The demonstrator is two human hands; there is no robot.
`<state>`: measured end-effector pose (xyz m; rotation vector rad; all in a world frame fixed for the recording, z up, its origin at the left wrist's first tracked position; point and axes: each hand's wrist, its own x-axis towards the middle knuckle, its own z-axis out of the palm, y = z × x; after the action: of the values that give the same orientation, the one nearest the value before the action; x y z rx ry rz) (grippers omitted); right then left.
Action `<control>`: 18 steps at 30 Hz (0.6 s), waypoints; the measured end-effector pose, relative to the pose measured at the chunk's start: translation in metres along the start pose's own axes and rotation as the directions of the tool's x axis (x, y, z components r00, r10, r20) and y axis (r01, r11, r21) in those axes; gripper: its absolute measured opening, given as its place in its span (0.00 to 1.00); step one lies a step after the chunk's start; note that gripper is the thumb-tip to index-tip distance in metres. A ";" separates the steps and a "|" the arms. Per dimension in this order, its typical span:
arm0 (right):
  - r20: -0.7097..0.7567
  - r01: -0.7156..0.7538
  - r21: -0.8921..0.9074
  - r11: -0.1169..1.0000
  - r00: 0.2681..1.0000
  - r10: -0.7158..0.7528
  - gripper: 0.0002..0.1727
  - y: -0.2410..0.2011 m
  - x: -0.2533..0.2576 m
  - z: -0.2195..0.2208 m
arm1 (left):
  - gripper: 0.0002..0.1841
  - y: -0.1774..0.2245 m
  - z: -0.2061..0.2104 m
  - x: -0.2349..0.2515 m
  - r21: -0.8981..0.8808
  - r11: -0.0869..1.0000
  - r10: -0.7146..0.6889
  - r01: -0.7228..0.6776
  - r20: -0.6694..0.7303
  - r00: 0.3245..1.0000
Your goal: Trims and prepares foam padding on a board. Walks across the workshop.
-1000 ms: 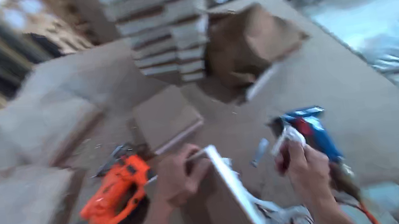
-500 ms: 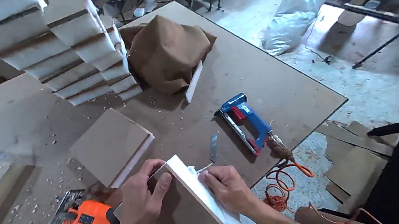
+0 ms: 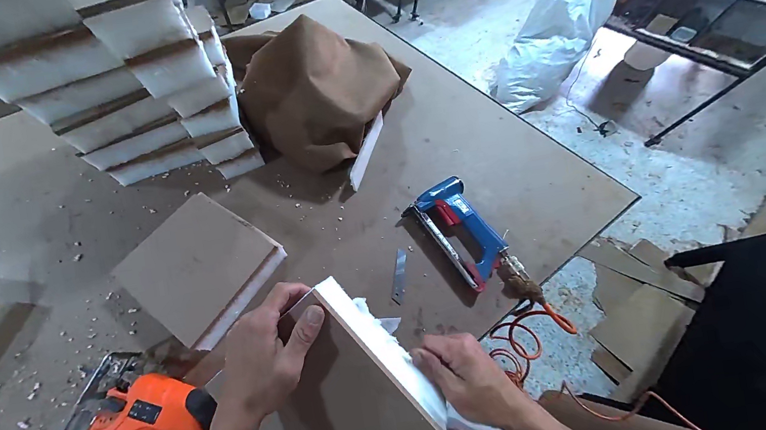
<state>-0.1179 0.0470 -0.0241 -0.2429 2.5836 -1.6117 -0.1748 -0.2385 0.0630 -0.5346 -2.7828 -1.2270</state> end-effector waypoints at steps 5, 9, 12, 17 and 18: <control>-0.394 -0.156 0.342 0.927 0.871 0.292 0.22 0.002 0.002 -0.052 | 0.32 0.006 0.000 0.002 0.030 1.000 -0.001 0.000 0.030 1.000; 0.117 -0.167 0.087 0.982 0.981 0.156 0.25 -0.012 -0.001 -0.031 | 0.33 0.003 0.000 0.003 0.033 0.999 -0.012 0.010 0.044 0.999; 0.072 0.033 0.022 0.999 0.997 -0.035 0.26 -0.006 0.002 0.004 | 0.32 0.004 0.003 0.005 0.003 1.000 -0.009 0.009 0.031 0.999; -0.374 -0.062 0.087 0.994 0.923 0.090 0.23 0.022 0.027 -0.018 | 0.33 0.008 0.003 0.004 0.007 1.000 -0.011 0.011 0.056 0.998; -0.437 -0.124 0.228 0.966 0.874 0.215 0.24 0.020 0.027 -0.033 | 0.33 0.008 0.004 0.004 -0.007 1.000 -0.001 0.001 0.053 0.999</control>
<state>-0.1512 0.0800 -0.0272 0.4248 2.6251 -2.0347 -0.1760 -0.2295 0.0665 -0.5748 -2.8235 -1.2409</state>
